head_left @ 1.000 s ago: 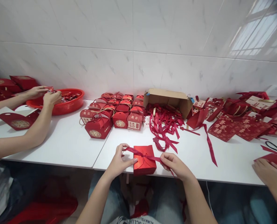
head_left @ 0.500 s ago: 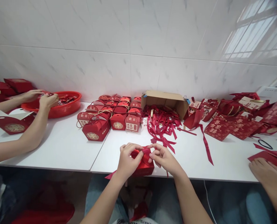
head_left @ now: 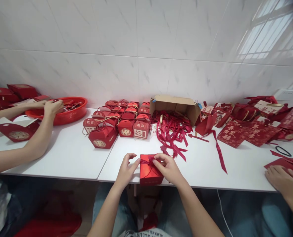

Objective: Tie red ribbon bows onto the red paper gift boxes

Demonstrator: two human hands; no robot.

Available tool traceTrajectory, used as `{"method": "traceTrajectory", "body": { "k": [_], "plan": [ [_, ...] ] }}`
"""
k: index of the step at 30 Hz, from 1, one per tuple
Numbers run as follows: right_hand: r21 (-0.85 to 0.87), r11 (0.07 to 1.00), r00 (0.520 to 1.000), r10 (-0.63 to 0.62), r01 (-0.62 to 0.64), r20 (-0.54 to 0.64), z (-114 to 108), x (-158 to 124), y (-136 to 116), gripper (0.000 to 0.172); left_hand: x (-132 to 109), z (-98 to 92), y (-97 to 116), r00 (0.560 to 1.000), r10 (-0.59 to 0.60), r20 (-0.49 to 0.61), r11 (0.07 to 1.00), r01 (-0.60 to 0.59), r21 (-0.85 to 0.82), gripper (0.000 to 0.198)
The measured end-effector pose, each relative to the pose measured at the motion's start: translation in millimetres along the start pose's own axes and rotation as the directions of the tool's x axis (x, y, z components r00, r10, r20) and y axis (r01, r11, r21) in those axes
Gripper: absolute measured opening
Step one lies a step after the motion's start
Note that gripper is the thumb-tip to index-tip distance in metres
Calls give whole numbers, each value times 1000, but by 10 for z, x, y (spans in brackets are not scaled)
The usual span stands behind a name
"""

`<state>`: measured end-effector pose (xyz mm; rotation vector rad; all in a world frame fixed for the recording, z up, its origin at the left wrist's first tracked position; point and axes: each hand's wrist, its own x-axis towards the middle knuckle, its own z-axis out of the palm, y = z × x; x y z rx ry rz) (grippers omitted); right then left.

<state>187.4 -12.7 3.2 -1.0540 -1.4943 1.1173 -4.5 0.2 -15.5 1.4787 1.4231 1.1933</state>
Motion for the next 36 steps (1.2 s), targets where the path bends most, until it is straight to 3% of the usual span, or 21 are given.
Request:
{"method": "traceTrajectory", "body": {
  "k": [5, 9, 12, 15, 19, 24, 28, 31, 33, 36],
  "plan": [
    [86, 993, 997, 74, -76, 29, 21, 35, -6, 18, -16, 4, 38, 976, -44, 212, 995, 62, -77, 34],
    [-53, 993, 990, 105, -110, -96, 90, 54, -19, 12, -76, -101, 275, 970, -36, 240, 991, 66, -117, 33],
    [-223, 973, 987, 28, -63, -160, 130, 38, -47, 8, -103, -166, 504, 957, 6, 289, 982, 49, -181, 29],
    [-314, 949, 992, -71, 36, -101, 122, -2, -109, 10, -71, -134, 707, 947, 44, 318, 970, 36, -240, 28],
    [-313, 941, 991, -132, 131, 18, 82, -54, -174, 16, 33, 28, 854, 940, 59, 336, 960, 40, -278, 26],
    [-302, 950, 994, -94, 72, -59, 88, -53, -137, 23, 93, 125, 741, 902, 126, 412, 945, 16, -326, 37],
    [-250, 966, 992, -90, 66, -84, 99, -43, -116, 28, 66, 60, 482, 952, 191, 238, 974, -153, -167, 37],
    [-236, 969, 993, -89, 68, -78, 108, -44, -112, 24, 24, 41, 337, 948, 244, 203, 969, -244, -27, 23],
    [-211, 976, 992, -81, 60, -96, 125, -44, -100, 20, -8, 60, 285, 946, 279, 167, 960, -279, -29, 10],
    [-90, 994, 985, -70, 56, -160, 160, -44, -70, 11, -57, 102, 232, 945, 301, 124, 953, -292, -83, 8]
  ]
}}
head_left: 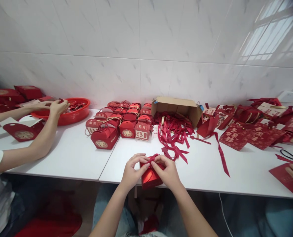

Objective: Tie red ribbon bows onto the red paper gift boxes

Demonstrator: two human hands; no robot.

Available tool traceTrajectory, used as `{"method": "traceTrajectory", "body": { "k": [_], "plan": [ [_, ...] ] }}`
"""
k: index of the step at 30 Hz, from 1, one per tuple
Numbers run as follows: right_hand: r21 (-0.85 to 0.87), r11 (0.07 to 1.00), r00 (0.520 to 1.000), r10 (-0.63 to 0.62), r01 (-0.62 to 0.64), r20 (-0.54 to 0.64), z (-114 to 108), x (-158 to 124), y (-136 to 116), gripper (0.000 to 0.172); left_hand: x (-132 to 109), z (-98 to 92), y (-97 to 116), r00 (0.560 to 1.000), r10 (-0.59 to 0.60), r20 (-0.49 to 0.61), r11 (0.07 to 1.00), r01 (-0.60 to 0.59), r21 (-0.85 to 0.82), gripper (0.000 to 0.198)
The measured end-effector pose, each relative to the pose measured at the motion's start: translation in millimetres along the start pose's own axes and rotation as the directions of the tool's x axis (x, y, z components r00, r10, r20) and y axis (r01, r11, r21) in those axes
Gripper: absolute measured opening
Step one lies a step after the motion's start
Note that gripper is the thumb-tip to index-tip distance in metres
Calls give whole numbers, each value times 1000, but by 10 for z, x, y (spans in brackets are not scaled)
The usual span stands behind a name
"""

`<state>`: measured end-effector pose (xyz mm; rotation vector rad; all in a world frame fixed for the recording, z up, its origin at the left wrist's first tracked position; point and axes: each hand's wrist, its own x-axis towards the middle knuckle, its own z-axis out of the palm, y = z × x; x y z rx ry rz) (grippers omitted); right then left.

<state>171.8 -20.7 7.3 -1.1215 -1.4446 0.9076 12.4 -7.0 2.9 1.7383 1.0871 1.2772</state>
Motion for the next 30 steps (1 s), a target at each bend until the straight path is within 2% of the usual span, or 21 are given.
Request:
{"method": "traceTrajectory", "body": {
  "k": [2, 4, 8, 12, 17, 19, 22, 26, 30],
  "plan": [
    [76, 997, 1000, -6, 7, -10, 14, -8, 9, 9, -34, 20, -26, 1000, -10, 6, 1000, 10, -19, 8],
    [71, 996, 999, -47, 47, 8, 10, -19, 4, 9, -58, 27, -46, 1000, -29, 2, 1000, 29, -5, 9],
    [-123, 974, 981, -185, 192, 65, -33, -42, -29, 20, -58, 19, -30, 997, -61, -55, 994, 66, 82, 9],
    [-228, 947, 972, -209, 228, 105, -67, -55, -19, 20, -25, -25, 43, 999, -36, -40, 987, 42, 155, 7],
    [-299, 935, 981, -188, 191, 39, -55, -59, 41, 18, -9, -71, 84, 999, -4, 43, 970, -6, 244, 9],
    [-286, 948, 989, -147, 141, -2, -36, -58, 59, 15, -4, -44, 72, 1000, 5, 26, 977, -10, 213, 12],
    [-201, 980, 998, -25, 12, -63, -3, -50, 78, 11, 8, 39, 37, 998, 7, -57, 987, 3, 159, 14],
    [-78, 990, 993, 117, -117, 0, 23, -36, 94, 16, 30, 146, -20, 992, 5, -126, 989, 14, 150, 13],
    [-70, 986, 983, 158, -152, 94, 27, -34, 101, 22, 48, 168, -60, 993, 7, -119, 996, 4, 91, 10]
  ]
}}
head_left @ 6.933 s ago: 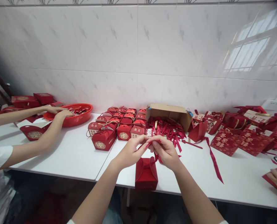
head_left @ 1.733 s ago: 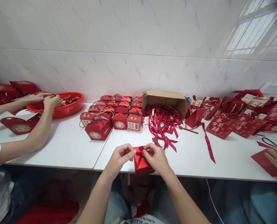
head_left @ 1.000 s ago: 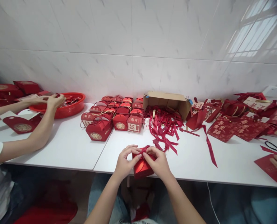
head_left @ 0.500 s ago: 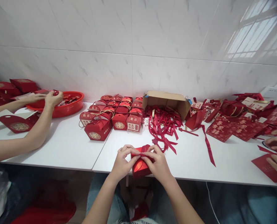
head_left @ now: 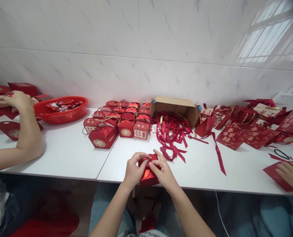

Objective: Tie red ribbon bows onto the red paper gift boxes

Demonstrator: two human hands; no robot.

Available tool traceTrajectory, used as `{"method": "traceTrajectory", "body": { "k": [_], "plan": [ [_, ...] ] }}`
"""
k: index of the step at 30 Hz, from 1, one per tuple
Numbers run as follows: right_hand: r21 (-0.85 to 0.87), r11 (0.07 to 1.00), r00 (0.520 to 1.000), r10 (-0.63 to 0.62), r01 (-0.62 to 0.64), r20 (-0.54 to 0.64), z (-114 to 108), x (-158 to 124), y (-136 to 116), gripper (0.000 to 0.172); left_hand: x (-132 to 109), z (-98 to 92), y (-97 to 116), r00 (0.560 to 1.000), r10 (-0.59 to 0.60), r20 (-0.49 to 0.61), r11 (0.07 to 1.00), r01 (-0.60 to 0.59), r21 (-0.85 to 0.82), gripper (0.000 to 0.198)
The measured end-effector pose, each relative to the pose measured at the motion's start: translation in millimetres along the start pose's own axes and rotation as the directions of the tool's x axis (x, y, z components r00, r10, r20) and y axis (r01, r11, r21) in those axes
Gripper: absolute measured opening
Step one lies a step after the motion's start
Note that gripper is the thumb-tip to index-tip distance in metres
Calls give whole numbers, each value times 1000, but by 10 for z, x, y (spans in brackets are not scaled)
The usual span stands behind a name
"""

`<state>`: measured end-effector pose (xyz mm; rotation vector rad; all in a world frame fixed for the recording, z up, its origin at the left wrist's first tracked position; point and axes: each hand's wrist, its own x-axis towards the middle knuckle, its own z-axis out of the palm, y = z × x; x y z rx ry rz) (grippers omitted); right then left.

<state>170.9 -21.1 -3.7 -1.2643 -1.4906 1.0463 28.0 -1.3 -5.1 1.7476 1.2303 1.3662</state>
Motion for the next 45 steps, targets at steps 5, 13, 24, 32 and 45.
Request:
{"method": "traceTrajectory", "body": {
  "k": [5, 13, 24, 32, 45],
  "plan": [
    [103, 995, 999, 15, -10, -49, 19, -14, 10, 31, -58, -91, 18, 998, 52, 23, 998, -53, 46, 11],
    [-62, 998, 984, -41, 31, -173, -80, -45, 75, 32, -97, -133, -44, 998, -34, 61, 998, 31, 48, 8],
    [-484, 718, 854, -501, 500, 138, -397, 166, -54, 20, 47, -289, 33, 969, -14, 245, 993, -16, 121, 9],
    [-394, 815, 866, -240, 425, 439, -791, 148, -362, 27, 84, -265, 74, 957, 57, 283, 981, -107, 163, 9],
    [-160, 840, 811, -423, 518, 404, -530, 302, -268, 16, 149, -355, 194, 918, 148, 369, 928, -258, 270, 14]
  ]
}}
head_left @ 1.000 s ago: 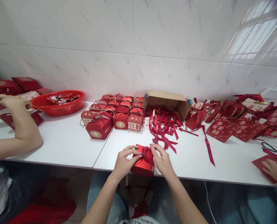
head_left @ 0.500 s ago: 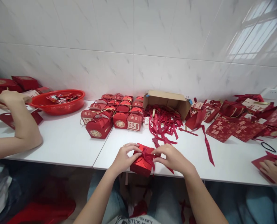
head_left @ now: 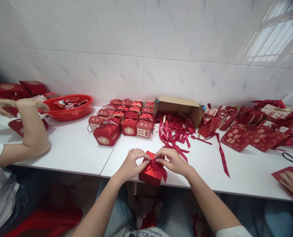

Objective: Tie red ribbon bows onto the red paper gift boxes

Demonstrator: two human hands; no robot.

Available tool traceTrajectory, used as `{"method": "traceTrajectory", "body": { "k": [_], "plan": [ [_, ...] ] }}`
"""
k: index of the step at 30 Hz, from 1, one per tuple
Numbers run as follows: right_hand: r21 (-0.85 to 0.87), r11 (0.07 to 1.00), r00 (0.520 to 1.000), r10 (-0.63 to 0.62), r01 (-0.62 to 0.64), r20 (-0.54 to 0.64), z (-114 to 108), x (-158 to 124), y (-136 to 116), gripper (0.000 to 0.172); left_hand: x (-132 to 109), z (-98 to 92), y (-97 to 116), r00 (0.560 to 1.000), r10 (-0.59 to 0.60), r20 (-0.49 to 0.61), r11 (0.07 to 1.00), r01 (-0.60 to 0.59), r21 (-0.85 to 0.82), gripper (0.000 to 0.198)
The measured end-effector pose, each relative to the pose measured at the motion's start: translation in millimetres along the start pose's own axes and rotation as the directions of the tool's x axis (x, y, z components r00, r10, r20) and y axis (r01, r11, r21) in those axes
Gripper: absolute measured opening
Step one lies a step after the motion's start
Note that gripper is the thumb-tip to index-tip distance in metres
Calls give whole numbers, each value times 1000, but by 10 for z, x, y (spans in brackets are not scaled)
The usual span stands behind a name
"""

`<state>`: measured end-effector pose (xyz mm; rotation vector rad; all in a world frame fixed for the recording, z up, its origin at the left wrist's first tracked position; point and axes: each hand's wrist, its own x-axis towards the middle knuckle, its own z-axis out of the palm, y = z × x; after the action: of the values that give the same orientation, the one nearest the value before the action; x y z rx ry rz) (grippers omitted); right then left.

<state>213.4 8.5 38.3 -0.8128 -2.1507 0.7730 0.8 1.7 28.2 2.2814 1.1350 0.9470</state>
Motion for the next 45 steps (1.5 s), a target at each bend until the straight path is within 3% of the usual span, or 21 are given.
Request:
{"method": "traceTrajectory", "body": {
  "k": [5, 13, 23, 28, 34, 45],
  "plan": [
    [-81, 997, 999, -18, 16, -29, -99, -91, 85, 23, -10, -70, -51, 999, -33, 10, 997, 32, 72, 12],
    [-294, 948, 988, -89, 122, 123, -113, -183, 198, 50, -18, -131, -63, 998, -44, 52, 999, 43, 29, 10],
    [-328, 931, 984, -132, 163, 116, -39, -166, 211, 53, -16, -71, -105, 987, -6, 159, 999, 14, -48, 14],
    [-137, 985, 992, -115, 109, -43, 28, -153, 262, 42, -16, 98, -35, 999, -35, -5, 984, 33, -177, 9],
    [58, 994, 962, 107, -95, -251, 98, -122, 235, 19, 46, 348, 62, 964, -208, -168, 950, 159, -268, 19],
    [277, 938, 865, 309, -208, -395, 229, -71, 340, 7, 72, 407, 96, 935, -325, -141, 898, 258, -357, 26]
  ]
}}
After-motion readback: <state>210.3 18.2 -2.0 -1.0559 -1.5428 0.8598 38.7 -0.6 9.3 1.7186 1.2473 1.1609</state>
